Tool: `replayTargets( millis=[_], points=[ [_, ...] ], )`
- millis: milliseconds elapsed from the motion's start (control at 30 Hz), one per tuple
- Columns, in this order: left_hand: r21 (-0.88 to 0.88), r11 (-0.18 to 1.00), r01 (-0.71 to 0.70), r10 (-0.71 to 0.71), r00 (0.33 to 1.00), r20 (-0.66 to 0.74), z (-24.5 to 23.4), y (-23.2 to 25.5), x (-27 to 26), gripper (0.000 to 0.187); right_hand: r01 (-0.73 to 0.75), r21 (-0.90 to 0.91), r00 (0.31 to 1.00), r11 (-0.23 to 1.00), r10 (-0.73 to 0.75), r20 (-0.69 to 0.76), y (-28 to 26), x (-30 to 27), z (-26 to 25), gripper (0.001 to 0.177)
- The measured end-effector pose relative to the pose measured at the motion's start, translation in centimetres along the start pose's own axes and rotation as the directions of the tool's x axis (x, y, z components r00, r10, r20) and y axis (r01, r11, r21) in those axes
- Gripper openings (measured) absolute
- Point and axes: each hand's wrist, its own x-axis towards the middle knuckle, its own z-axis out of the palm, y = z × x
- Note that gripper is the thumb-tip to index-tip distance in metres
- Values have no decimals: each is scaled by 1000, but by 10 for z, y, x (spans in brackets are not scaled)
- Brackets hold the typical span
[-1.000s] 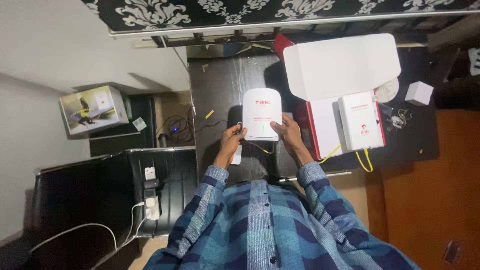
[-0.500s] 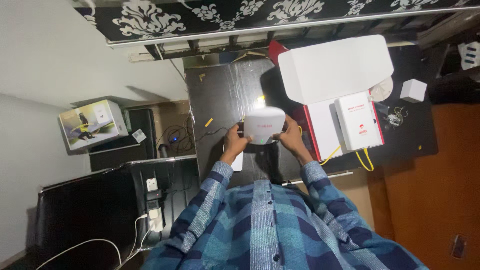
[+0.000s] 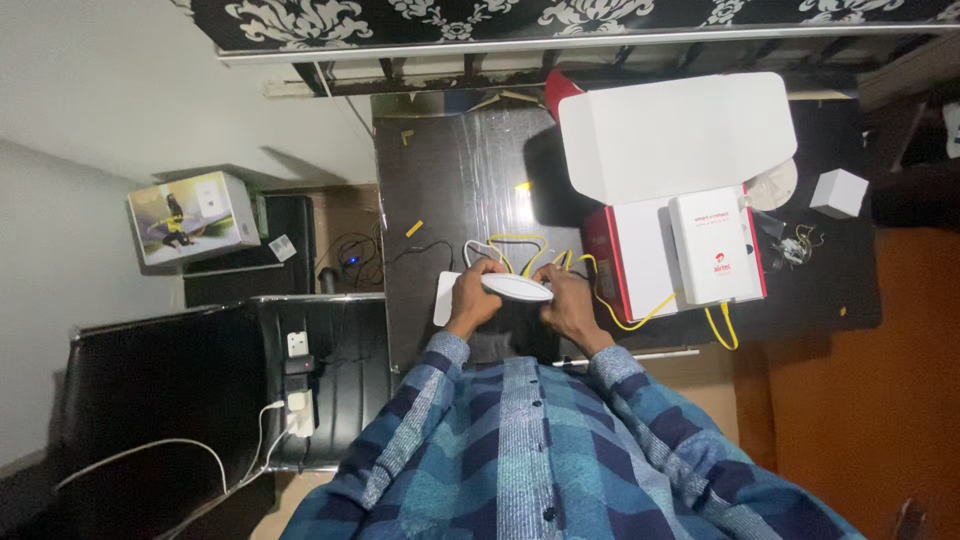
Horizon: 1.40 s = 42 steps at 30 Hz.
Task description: The person untangles a yellow ethernet cable at a table, plugs it into a white Airtel router, opens the product box, and inserts a battery and SIM card into the router. They then power the router on, carry it across the room toward a TV stand, and handle a power adapter while walking.
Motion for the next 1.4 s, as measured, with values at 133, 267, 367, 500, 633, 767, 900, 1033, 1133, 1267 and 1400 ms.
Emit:
replayTargets(
  millis=[133,267,367,500,633,767,900,1033,1133,1267,1400],
  points=[
    [4,999,-32,32,998,-52,8,3,-18,45,-76,1,996,997,76,50,7,-7,-2,43],
    [29,997,-67,70,993,-93,9,2,-34,53,-89,25,993,996,87,80,4,-9,-7,39],
    [-4,997,-71,69,977,-201,11,-7,-42,67,19,40,999,999,-20,34,-7,-6,-16,46],
    [-6,997,82,-81,957,-279,21,-40,-47,60,63,66,995,996,-67,69,-21,-4,-30,50],
    [-316,908,275,-370,881,-295,30,-68,-38,43,61,326,994,943,-89,70,-18,-4,-31,47],
    [-695,379,611,-719,667,194,18,-57,-26,66,-181,532,983,827,139,120,5,21,-16,50],
    [-663,317,678,-658,661,361,22,-25,-29,56,-353,285,929,891,298,220,20,56,13,22],
    [-773,278,570,-518,767,379,39,-22,-34,49,-140,23,933,990,125,337,25,67,37,25],
    [-769,356,531,-529,793,303,48,-33,-41,44,-62,-45,910,997,75,407,29,65,50,28],
    [-795,347,497,-605,767,216,56,-35,-57,43,-12,-92,891,996,52,450,33,60,60,27],
    [-783,425,454,-598,791,134,63,-28,-65,42,62,-136,899,989,4,438,30,57,64,26]
  ],
)
